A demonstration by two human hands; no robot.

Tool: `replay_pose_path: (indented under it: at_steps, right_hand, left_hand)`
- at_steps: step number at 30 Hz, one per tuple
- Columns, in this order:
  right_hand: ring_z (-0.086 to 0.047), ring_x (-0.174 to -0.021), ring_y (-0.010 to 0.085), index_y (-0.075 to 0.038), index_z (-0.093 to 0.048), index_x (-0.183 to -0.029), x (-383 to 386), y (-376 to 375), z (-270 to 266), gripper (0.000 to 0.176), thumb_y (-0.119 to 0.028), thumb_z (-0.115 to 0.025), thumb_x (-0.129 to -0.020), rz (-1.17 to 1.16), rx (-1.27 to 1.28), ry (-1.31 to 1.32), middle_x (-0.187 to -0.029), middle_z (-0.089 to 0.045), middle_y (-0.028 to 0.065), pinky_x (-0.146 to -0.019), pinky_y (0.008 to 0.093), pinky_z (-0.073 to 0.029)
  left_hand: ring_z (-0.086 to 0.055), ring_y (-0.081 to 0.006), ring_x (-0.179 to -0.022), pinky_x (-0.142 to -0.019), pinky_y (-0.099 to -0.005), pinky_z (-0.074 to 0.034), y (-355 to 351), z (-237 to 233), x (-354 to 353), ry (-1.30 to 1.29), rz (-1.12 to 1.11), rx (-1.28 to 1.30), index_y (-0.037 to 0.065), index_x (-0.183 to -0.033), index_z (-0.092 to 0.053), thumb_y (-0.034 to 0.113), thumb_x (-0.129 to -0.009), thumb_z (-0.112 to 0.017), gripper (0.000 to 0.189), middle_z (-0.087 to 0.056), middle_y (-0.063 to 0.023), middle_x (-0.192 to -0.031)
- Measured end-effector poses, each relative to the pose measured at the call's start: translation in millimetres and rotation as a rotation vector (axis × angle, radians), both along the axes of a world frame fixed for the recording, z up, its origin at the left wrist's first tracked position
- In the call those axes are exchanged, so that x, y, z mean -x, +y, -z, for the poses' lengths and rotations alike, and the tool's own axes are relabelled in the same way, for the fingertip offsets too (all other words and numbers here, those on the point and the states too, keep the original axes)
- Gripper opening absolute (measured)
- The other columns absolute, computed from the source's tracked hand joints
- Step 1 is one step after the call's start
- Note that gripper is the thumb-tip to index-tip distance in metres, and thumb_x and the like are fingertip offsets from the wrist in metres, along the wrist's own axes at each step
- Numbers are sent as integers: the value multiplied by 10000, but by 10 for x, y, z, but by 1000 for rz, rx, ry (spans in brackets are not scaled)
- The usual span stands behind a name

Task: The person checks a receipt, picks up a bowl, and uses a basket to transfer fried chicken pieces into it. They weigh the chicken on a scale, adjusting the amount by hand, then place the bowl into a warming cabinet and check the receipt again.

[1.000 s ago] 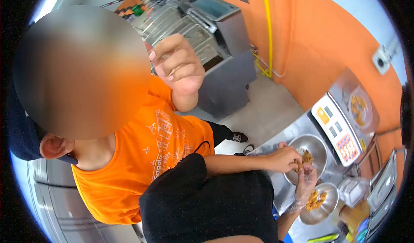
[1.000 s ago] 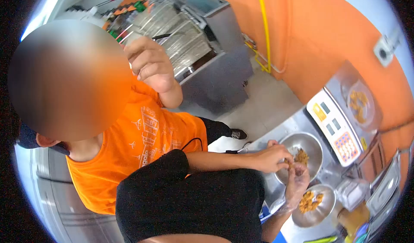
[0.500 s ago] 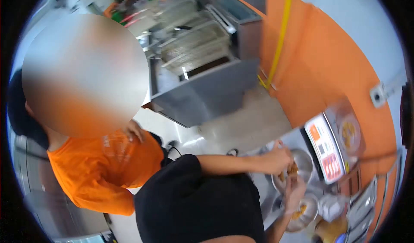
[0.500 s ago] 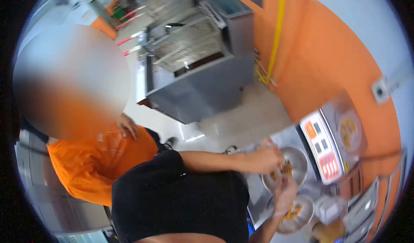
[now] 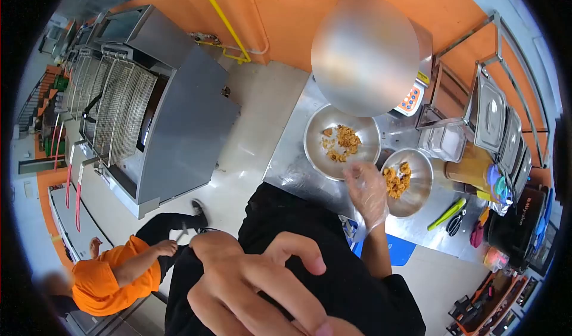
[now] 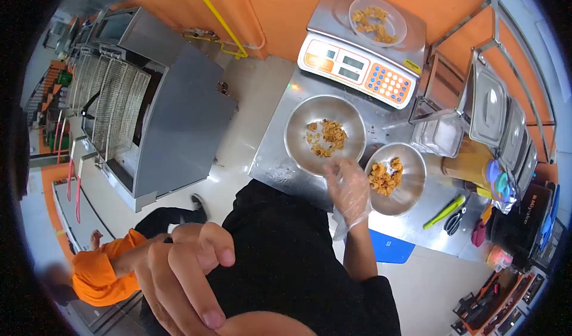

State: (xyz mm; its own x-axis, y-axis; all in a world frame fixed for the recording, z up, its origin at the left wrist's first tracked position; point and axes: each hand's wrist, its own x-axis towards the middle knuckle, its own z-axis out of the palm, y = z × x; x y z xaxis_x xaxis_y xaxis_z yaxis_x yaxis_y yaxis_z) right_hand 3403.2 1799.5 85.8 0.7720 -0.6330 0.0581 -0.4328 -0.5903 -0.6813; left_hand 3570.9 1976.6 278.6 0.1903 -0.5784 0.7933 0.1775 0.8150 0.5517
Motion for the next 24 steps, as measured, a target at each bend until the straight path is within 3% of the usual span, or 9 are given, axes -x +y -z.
replay_pose_path:
  at_steps: [2,5,8,11,15,18,20,21,24]
  right_hand:
    - [-667,-895,366,-57,-681,-1063,65,197,41,319,-123,-782,-768,-1,23,148,-1056,-655,161,-833,444,-543]
    - [-668,-871,358,-76,-690,-998,114,352,396,268,-155,-791,-762,6,169,127,-1068,-654,148,-801,428,-545]
    - [-665,-914,335,-84,-693,-977,171,462,1040,268,-57,-742,-715,71,218,44,-1043,-665,115,-806,422,-546]
    - [-662,-917,305,-111,-704,-962,286,676,1040,314,20,-668,-679,96,251,-15,-1019,-675,75,-771,410,-548]
    - [-621,-968,312,-89,-667,-1028,574,1216,604,320,-54,-690,-711,101,117,-27,-1109,-638,72,-824,424,-535]
    - [-616,-975,297,-94,-652,-1003,1001,1564,389,293,-49,-691,-717,164,136,-139,-1077,-619,57,-844,413,-532]
    - [-612,-979,296,-94,-645,-1000,1474,1795,280,292,-43,-690,-716,251,117,-167,-1064,-611,54,-852,413,-530]
    - [-625,-941,291,-101,-650,-1040,1756,1879,249,328,-41,-703,-722,245,137,-229,-1103,-620,48,-816,403,-534]
    - [-616,-947,305,-98,-646,-1059,2741,2209,182,346,-43,-708,-723,286,133,-324,-1117,-613,54,-824,408,-534]
  left_hand:
    - [-561,-184,-1110,-1018,-511,-335,14,3,189,166,-46,-54,121,-863,-783,144,-900,-719,77,-699,-13,-1142]
    - [-540,-220,-1148,-1058,-537,-281,148,160,203,278,-52,-37,159,-878,-792,175,-934,-680,126,-640,-5,-1297]
    - [-578,-165,-1006,-1024,-476,-324,297,231,-3,291,15,-213,130,-987,-725,120,-957,-639,92,-635,-11,-985]
    - [-570,-139,-898,-862,-354,-482,187,949,-399,238,-608,-448,58,-1097,-674,179,-1013,-554,190,-598,-41,-959]
    - [-555,-110,-929,-862,-266,-455,655,2596,-957,458,-953,-1102,44,-1207,-652,224,-1033,-544,273,-616,-31,-1039]
    - [-467,-70,-547,-487,-266,-407,1707,4405,-1159,143,-843,-1412,94,-869,-614,243,-991,-583,194,-521,41,-665]
    - [-508,-133,-560,-473,-326,-418,2337,5294,-861,67,-375,-1705,103,-828,-600,224,-929,-603,158,-521,2,-652]
    - [-529,-165,-566,-466,-355,-424,2570,5562,-626,-23,-129,-1816,107,-807,-592,215,-898,-613,143,-521,-17,-646]
    - [-538,-180,-618,-515,-365,-431,2597,5314,853,-412,265,-2199,112,-864,-589,251,-905,-601,145,-533,-35,-703]
